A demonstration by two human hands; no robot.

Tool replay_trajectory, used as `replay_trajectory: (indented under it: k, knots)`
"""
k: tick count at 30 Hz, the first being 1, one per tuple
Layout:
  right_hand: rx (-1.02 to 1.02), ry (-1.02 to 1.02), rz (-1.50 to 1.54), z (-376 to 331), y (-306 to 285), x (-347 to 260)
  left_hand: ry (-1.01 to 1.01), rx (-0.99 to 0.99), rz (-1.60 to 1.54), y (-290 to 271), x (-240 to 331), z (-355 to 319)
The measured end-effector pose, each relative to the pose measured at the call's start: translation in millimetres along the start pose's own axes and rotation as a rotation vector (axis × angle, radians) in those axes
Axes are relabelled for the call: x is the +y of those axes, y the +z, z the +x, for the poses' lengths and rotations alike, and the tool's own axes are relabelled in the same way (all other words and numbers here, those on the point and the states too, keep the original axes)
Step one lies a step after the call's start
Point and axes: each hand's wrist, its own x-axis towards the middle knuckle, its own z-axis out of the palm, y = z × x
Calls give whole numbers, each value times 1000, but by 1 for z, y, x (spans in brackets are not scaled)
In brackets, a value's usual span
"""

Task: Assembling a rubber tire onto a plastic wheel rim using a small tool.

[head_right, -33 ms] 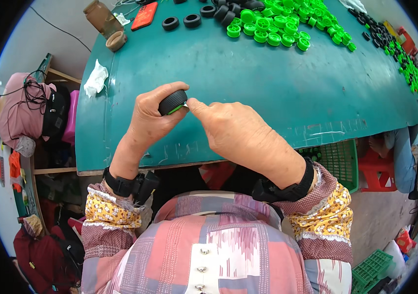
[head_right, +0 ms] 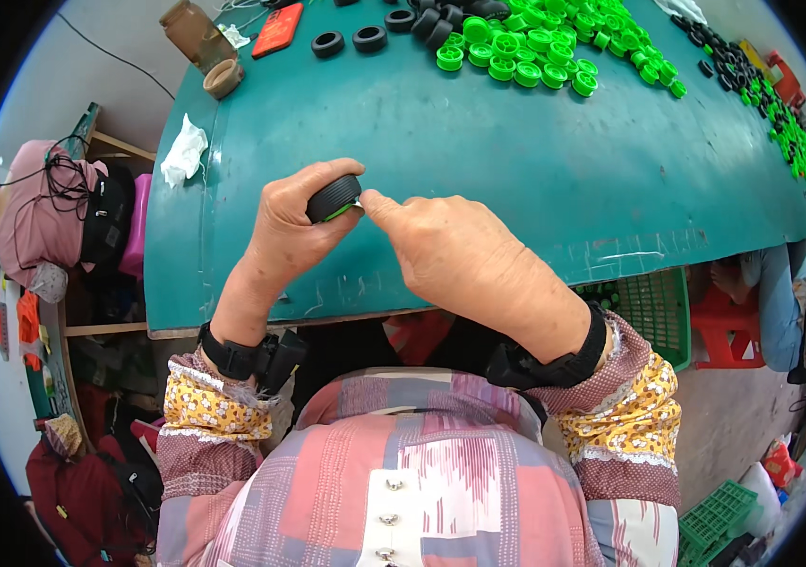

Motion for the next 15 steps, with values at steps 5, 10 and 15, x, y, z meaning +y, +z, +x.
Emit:
replay_trajectory:
  k: [5, 10, 15]
  knots:
    - [-13, 18, 15, -2, 2, 2, 71, 34, 115, 3, 2, 1]
    - [246, 13, 247, -1, 11, -3, -57, 107, -25, 8, 14, 4]
    - [186, 117, 501, -1, 12, 0, -108, 197, -214, 17, 14, 5]
